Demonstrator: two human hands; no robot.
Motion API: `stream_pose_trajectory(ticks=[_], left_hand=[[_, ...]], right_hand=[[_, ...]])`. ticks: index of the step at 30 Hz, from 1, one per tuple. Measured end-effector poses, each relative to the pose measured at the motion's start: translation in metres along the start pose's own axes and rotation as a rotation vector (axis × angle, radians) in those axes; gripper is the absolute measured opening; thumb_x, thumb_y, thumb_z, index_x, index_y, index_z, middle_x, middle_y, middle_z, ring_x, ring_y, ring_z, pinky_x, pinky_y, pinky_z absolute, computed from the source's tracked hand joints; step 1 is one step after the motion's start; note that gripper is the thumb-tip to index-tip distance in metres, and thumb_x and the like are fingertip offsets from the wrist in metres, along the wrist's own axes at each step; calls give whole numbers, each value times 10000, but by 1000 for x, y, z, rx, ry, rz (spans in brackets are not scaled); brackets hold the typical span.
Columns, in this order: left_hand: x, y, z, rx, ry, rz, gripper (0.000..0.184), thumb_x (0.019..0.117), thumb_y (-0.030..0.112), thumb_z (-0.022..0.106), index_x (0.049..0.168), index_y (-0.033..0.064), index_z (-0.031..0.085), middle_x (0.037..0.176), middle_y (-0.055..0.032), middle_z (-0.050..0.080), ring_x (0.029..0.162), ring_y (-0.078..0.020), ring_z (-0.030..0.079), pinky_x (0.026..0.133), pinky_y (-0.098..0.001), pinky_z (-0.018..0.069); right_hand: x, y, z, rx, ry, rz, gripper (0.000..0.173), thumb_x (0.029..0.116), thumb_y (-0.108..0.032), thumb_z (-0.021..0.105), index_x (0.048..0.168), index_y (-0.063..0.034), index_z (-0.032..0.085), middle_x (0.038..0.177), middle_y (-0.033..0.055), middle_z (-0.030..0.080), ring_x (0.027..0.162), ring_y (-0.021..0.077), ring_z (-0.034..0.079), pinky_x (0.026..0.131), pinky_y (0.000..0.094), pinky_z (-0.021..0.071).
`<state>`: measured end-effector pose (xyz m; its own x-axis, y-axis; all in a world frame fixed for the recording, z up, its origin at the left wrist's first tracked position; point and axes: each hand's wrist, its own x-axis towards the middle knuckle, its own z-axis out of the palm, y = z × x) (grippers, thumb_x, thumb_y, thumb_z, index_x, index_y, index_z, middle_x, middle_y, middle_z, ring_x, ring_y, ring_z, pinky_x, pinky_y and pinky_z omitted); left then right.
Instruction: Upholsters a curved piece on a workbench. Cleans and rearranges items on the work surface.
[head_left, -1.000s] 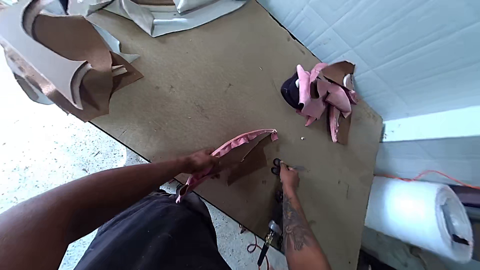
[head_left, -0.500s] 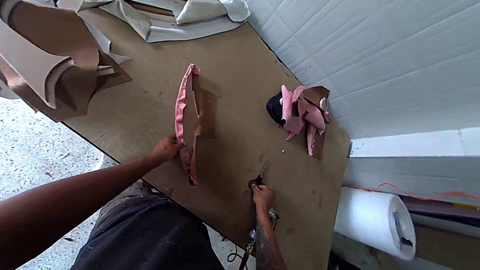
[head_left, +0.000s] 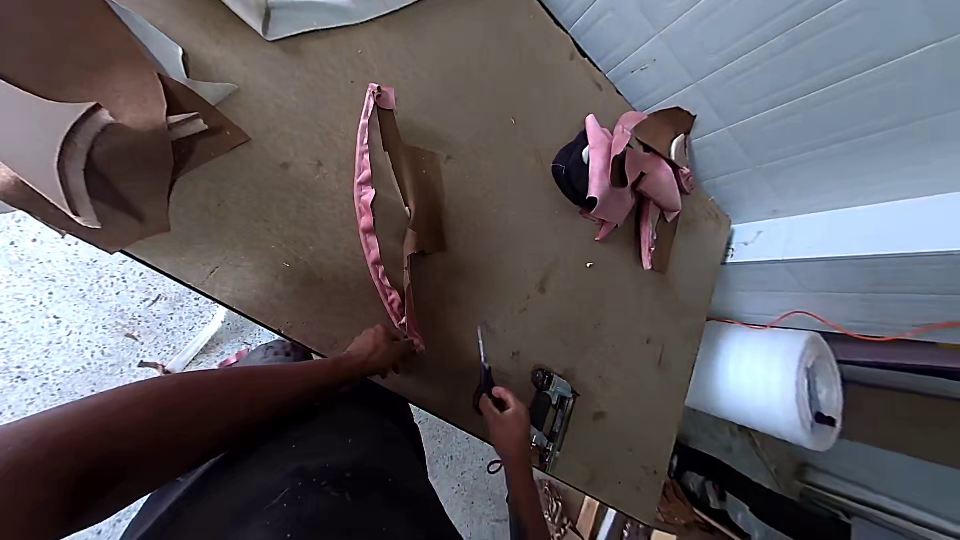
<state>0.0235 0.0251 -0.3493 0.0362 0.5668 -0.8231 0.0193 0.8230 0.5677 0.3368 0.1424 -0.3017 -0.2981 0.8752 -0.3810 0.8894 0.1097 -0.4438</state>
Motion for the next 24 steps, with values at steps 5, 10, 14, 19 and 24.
stream_pose_trajectory(ticks=[5,10,14,19,24], left_hand=[[6,6,18,-76,88,44,454,1064,471,503,897,125,745,749,0,763,537,-157,666,575,-383,568],[-2,19,24,3,127,55,423,1056,465,503,870,164,736,720,5,745,533,-168,667,554,-403,573],[-8,33,22,108,178,23,418,1044,467,520,841,164,725,687,-4,731,525,-166,666,537,-413,568],[-11,37,15,144,156,37,418,1051,431,513,824,153,728,691,-4,738,529,-167,668,549,-413,567],[-12,52,3,118,-24,88,376,1087,315,497,929,66,731,782,-37,762,599,-157,710,598,-349,603]], right_hand=[[-50,23,34,-14,26,-261,408,793,-397,810,1040,-84,723,1079,75,636,1015,204,627,852,418,572],[-40,27,50,-136,43,-319,623,710,-589,802,1095,-107,712,1144,77,608,1076,221,604,868,430,565],[-22,27,60,-128,23,-374,630,693,-634,781,1074,-137,713,1122,52,604,1058,199,603,844,414,568],[-33,39,52,-81,2,-423,621,690,-617,808,1061,-129,709,1108,58,595,1042,191,601,829,395,570],[-42,26,63,-46,43,-440,617,704,-601,816,1069,-113,716,1116,88,617,1046,225,623,820,428,582]])
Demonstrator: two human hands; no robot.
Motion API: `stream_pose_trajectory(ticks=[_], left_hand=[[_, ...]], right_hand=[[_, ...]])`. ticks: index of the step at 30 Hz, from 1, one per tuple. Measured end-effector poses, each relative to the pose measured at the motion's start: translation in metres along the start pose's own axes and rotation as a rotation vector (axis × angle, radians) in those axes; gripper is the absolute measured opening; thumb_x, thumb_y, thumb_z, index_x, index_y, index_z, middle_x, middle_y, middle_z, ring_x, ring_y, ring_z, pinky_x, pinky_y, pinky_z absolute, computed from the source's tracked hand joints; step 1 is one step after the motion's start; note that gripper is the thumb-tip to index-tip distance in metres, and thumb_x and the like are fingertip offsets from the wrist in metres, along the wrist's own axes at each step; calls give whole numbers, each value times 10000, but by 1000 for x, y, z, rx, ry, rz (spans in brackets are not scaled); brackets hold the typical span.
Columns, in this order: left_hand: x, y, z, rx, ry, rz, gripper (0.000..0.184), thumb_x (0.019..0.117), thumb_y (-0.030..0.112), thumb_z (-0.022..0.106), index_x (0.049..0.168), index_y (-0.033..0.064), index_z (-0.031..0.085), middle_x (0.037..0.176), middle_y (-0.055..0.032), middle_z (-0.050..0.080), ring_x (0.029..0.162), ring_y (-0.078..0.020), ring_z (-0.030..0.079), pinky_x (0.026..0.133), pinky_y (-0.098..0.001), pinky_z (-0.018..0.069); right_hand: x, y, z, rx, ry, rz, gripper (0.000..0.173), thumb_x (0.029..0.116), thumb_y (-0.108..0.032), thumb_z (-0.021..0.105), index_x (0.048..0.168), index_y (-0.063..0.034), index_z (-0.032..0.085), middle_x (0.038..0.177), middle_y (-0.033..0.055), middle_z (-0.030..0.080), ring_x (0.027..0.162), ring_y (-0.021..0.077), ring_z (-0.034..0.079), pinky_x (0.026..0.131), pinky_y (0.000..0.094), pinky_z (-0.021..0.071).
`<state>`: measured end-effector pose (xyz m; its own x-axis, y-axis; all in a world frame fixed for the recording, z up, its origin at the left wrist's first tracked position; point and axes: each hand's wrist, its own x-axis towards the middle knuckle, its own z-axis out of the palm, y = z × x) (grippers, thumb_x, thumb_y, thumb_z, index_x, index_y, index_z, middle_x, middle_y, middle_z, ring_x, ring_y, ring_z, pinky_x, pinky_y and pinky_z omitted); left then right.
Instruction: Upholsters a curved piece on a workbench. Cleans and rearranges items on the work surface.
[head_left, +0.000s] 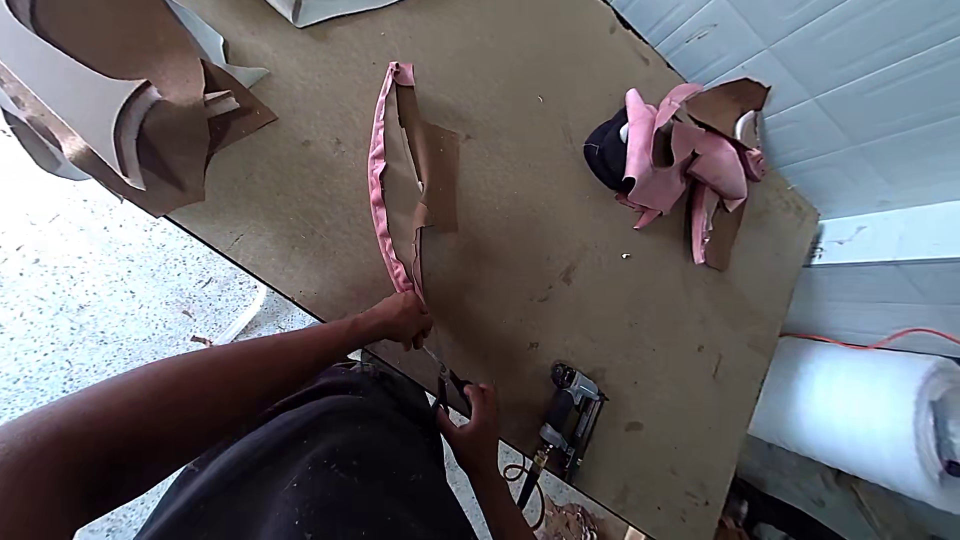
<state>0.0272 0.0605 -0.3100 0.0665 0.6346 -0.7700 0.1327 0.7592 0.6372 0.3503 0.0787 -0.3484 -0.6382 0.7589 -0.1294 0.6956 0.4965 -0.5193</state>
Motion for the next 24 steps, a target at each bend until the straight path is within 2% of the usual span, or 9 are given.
stream_pose_trajectory(ticks=[5,9,11,14,17,19,22,24], left_hand=[[5,3,-6,18,-81,28,389,1087,293,497,900,31,716,769,-66,755,574,-153,693,561,-309,576],[11,-5,-7,39,-80,57,388,1083,295,503,891,40,722,751,-65,753,553,-150,683,530,-305,558],[8,-9,-6,36,-85,60,372,1082,288,500,901,43,714,753,-66,752,547,-152,675,518,-301,540],[6,-14,-2,-19,-68,60,356,1076,289,520,904,42,711,740,-70,746,545,-153,670,519,-299,536],[7,-22,0,-38,-65,61,351,1069,300,535,899,42,703,733,-71,740,556,-163,679,542,-316,558],[6,-22,-1,-9,-79,52,361,1064,310,537,890,45,709,730,-66,740,557,-163,676,553,-327,559],[3,-15,0,72,-166,45,348,1064,286,529,903,34,707,718,-66,731,534,-150,667,534,-315,564],[3,-16,2,162,-188,46,374,1062,309,521,879,44,709,694,-60,719,530,-153,657,545,-339,563]], right_hand=[[35,-36,23,-18,118,10,600,714,-600,778,1031,-93,732,1047,92,651,989,240,646,806,464,580],[34,-42,34,21,122,51,589,716,-600,784,1031,-107,721,1048,55,639,977,198,640,801,430,585],[25,-41,36,73,107,56,520,757,-543,790,1022,-102,713,1017,45,638,933,173,640,772,399,587],[15,-39,37,175,33,32,315,841,-410,769,923,-114,698,891,13,630,815,130,630,700,343,574],[8,-39,38,236,5,-3,207,869,-338,746,871,-137,701,835,-19,634,778,101,632,684,312,573],[5,-45,41,230,41,25,229,850,-349,758,894,-132,703,854,-16,625,799,110,624,695,315,567],[12,-64,46,155,100,132,474,761,-481,801,1019,-92,717,990,38,631,922,154,634,780,363,582],[21,-77,51,127,121,196,539,725,-545,812,1035,-115,715,1012,35,624,941,163,631,794,386,582]])
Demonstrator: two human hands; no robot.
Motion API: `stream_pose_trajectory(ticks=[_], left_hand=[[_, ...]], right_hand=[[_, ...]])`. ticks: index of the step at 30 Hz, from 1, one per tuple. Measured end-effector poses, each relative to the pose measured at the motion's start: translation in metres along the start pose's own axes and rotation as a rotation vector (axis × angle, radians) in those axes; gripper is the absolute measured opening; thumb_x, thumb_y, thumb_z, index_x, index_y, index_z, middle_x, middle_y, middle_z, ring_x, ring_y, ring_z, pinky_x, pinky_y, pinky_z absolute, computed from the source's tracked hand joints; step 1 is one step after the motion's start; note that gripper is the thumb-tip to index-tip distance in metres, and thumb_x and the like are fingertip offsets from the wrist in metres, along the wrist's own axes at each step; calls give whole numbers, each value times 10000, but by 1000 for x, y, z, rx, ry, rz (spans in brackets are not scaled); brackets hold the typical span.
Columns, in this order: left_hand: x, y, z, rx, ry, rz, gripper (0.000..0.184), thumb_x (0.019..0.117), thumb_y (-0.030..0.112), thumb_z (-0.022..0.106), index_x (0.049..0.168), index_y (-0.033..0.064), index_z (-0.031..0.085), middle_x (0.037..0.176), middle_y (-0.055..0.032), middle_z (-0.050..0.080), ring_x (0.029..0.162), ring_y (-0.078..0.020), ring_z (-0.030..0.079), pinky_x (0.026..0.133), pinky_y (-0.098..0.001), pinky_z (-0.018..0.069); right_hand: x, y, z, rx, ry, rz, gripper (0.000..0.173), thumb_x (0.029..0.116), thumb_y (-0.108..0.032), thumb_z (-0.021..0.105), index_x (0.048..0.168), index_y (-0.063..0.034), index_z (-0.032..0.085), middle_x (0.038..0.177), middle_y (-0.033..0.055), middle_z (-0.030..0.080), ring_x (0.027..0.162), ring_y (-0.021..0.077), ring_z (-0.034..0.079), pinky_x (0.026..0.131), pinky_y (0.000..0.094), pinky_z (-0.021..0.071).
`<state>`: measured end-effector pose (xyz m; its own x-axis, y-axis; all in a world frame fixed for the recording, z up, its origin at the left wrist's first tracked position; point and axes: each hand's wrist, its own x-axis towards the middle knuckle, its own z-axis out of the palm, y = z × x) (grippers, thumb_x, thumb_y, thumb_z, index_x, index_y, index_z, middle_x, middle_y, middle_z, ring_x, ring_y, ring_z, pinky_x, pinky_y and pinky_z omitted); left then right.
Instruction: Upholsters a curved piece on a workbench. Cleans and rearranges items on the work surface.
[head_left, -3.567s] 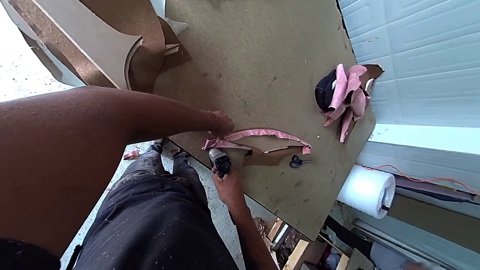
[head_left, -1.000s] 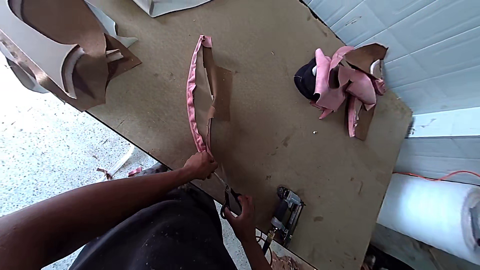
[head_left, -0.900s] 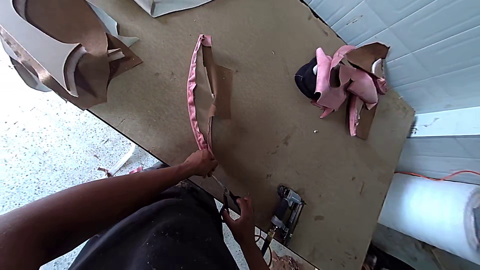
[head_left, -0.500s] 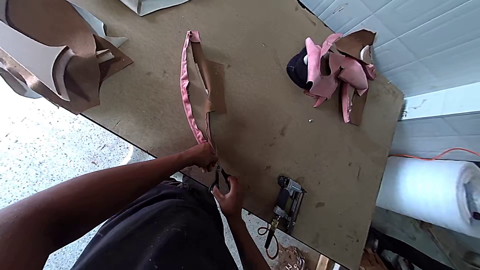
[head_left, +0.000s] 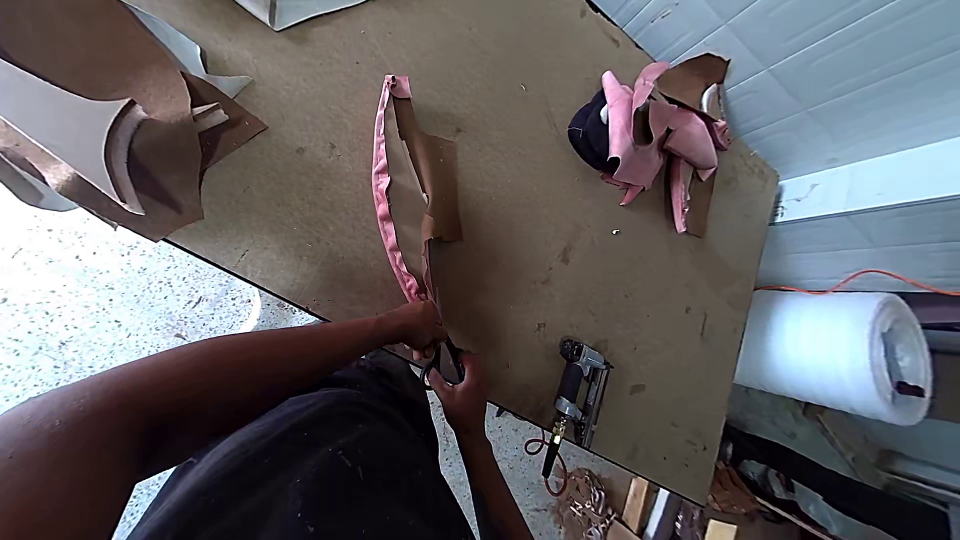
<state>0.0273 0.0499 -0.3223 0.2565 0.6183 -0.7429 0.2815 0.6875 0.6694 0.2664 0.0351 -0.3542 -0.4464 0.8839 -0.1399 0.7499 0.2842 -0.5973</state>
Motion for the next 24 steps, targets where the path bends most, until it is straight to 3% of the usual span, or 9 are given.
stream_pose_trajectory(ticks=[6,8,11,13,15,17,20,22,24], left_hand=[[-7,-7,-13,20,-71,52,392,1073,322,497,917,40,720,721,-59,726,539,-149,658,537,-330,559],[-8,-8,-15,53,-90,58,405,1073,339,491,912,49,724,712,-51,724,536,-148,658,535,-333,560],[-13,-8,-12,113,-164,62,403,1059,325,496,872,36,706,687,-62,700,529,-151,634,542,-347,545],[-15,-8,-8,152,-188,58,414,1055,338,495,856,39,702,672,-63,694,508,-147,616,516,-342,524],[-19,-5,-11,165,-213,60,400,1052,341,502,883,36,697,690,-66,700,510,-145,618,515,-333,522],[-28,1,-13,182,-251,61,413,1065,351,494,902,30,696,685,-63,684,508,-144,601,517,-324,512],[-35,5,-11,226,-276,57,416,1056,370,516,887,35,696,662,-61,670,490,-140,578,495,-321,486],[-38,5,-9,232,-289,54,419,1053,379,527,890,36,705,676,-63,673,499,-142,567,508,-330,476],[-42,7,-11,227,-300,62,393,1058,348,513,898,39,697,679,-61,671,489,-135,559,495,-319,467]], right_hand=[[-11,-10,19,102,42,-26,236,837,-324,789,903,-111,709,837,-9,611,723,100,600,634,301,556],[-12,-16,21,79,48,-17,251,833,-343,781,926,-120,714,860,-13,612,756,99,609,657,302,563],[1,-37,23,21,51,35,406,749,-433,851,983,-128,721,979,29,643,890,166,644,768,409,593],[8,-46,27,19,47,64,430,713,-413,894,981,-131,710,1023,49,641,926,199,649,799,455,598],[12,-47,37,70,70,58,295,741,-292,870,913,-131,692,957,36,644,878,186,650,772,439,596],[9,-48,45,95,93,25,220,783,-228,840,923,-138,696,953,25,670,905,173,673,802,433,612],[9,-55,48,12,106,45,222,842,-317,784,964,-149,706,1027,41,673,970,207,677,835,492,604],[17,-62,46,-73,103,63,281,832,-402,747,965,-157,705,1049,51,667,967,236,672,784,535,592],[25,-68,45,-117,88,88,298,827,-393,751,1006,-163,686,1080,53,651,972,244,663,753,535,586]])
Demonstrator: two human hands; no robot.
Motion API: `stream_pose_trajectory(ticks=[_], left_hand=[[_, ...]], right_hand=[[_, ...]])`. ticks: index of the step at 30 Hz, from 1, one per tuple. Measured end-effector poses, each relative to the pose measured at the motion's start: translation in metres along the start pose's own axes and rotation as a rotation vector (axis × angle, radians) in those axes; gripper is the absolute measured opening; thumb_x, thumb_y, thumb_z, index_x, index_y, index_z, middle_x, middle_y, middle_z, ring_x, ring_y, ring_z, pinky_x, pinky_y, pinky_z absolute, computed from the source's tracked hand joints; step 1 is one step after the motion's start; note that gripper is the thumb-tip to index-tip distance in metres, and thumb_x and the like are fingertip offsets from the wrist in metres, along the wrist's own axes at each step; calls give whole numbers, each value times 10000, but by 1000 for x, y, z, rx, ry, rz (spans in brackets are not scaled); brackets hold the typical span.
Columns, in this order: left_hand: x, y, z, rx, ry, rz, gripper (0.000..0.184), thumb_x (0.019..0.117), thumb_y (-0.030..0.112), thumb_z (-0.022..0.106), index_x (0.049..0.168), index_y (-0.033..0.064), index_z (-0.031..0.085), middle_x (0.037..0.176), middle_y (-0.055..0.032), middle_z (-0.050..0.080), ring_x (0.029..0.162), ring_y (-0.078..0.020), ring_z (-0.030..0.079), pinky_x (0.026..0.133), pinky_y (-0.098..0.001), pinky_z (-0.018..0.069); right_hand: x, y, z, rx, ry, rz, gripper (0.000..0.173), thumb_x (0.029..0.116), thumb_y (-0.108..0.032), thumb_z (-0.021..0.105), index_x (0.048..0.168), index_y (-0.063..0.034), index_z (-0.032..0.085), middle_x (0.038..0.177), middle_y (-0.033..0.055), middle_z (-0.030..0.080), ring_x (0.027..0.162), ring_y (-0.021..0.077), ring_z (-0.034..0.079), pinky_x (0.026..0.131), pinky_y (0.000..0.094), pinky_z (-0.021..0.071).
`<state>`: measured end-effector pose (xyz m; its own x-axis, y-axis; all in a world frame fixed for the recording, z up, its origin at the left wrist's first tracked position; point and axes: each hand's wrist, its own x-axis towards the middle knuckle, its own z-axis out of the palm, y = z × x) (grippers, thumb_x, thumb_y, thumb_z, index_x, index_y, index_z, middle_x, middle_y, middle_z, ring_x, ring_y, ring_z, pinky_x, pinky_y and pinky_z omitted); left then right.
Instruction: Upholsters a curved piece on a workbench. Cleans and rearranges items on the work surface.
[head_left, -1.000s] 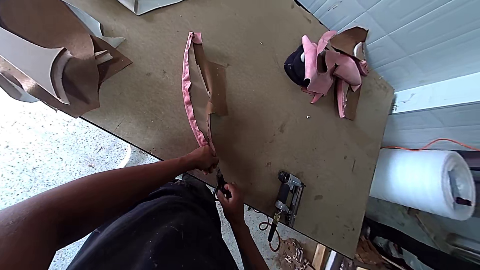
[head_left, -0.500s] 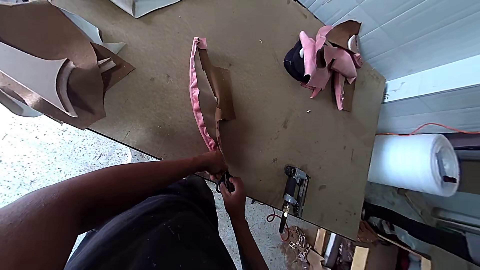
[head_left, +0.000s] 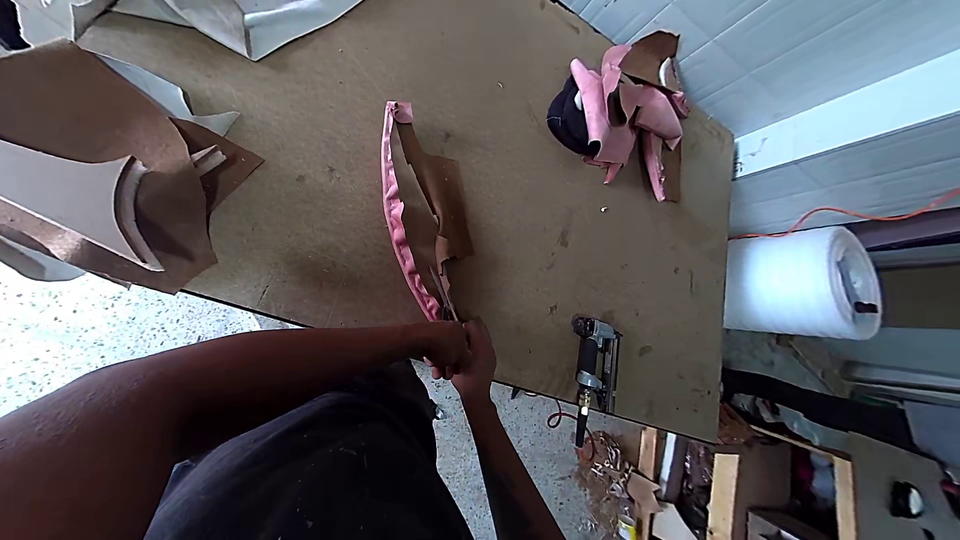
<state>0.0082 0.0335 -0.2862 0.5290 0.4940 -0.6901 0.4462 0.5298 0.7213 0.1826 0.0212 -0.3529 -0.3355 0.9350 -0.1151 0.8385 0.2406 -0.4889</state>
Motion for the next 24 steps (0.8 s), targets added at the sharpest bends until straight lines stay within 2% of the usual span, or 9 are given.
stream_pose_trajectory(ticks=[2,4,7,10,15,17,19,22,24], left_hand=[[-7,1,-1,4,-1,20,386,1058,322,507,859,43,685,638,-56,651,455,-125,538,461,-295,441],[-16,4,4,19,-78,65,359,1052,300,518,888,20,673,651,-76,636,485,-152,558,489,-336,481],[-37,19,46,59,-269,136,334,1035,277,548,933,-11,682,707,-124,647,563,-225,614,566,-448,550],[-42,26,66,201,-292,184,356,1033,302,547,891,19,709,703,-103,680,556,-211,635,564,-453,553],[-48,-11,0,289,110,148,402,1007,441,578,941,76,734,766,-115,685,683,-278,670,654,-558,560],[-53,-32,-36,365,328,86,417,972,522,603,934,132,745,832,-97,714,805,-302,702,724,-617,556],[-56,-49,-63,452,542,22,399,942,553,595,882,175,704,831,-62,696,828,-279,697,705,-582,558],[-52,-67,-89,485,819,104,217,901,374,667,854,163,696,1036,-36,621,997,-231,635,818,-471,579],[-44,-73,-97,428,945,217,138,916,258,674,847,139,688,1066,-32,633,977,-212,642,825,-447,579]], right_hand=[[2,0,5,64,0,-3,290,860,-352,725,1068,-154,688,1099,56,649,996,238,659,781,525,585],[1,2,11,178,-13,16,287,918,-386,668,1099,-167,706,1100,33,680,1014,196,668,842,494,588],[13,-8,17,-89,22,17,402,874,-551,709,1058,-193,699,1010,16,685,905,185,680,735,480,593],[43,-32,11,-150,36,22,469,837,-590,725,1053,-174,708,1026,38,672,896,220,677,705,506,579],[54,-32,25,-143,40,-22,382,881,-570,692,999,-207,684,968,8,678,873,193,678,698,488,584],[50,-43,14,-134,-27,4,369,924,-531,673,986,-168,691,969,58,683,871,255,673,706,546,559],[48,-45,10,-141,-66,50,427,926,-557,665,1076,-160,711,1068,75,700,940,282,685,775,577,567],[51,-46,12,-157,-29,49,448,895,-589,669,1078,-183,707,1046,42,693,898,253,683,723,551,571],[56,-49,13,-159,-14,49,505,871,-624,667,1100,-175,700,1066,56,682,905,263,677,711,551,565]])
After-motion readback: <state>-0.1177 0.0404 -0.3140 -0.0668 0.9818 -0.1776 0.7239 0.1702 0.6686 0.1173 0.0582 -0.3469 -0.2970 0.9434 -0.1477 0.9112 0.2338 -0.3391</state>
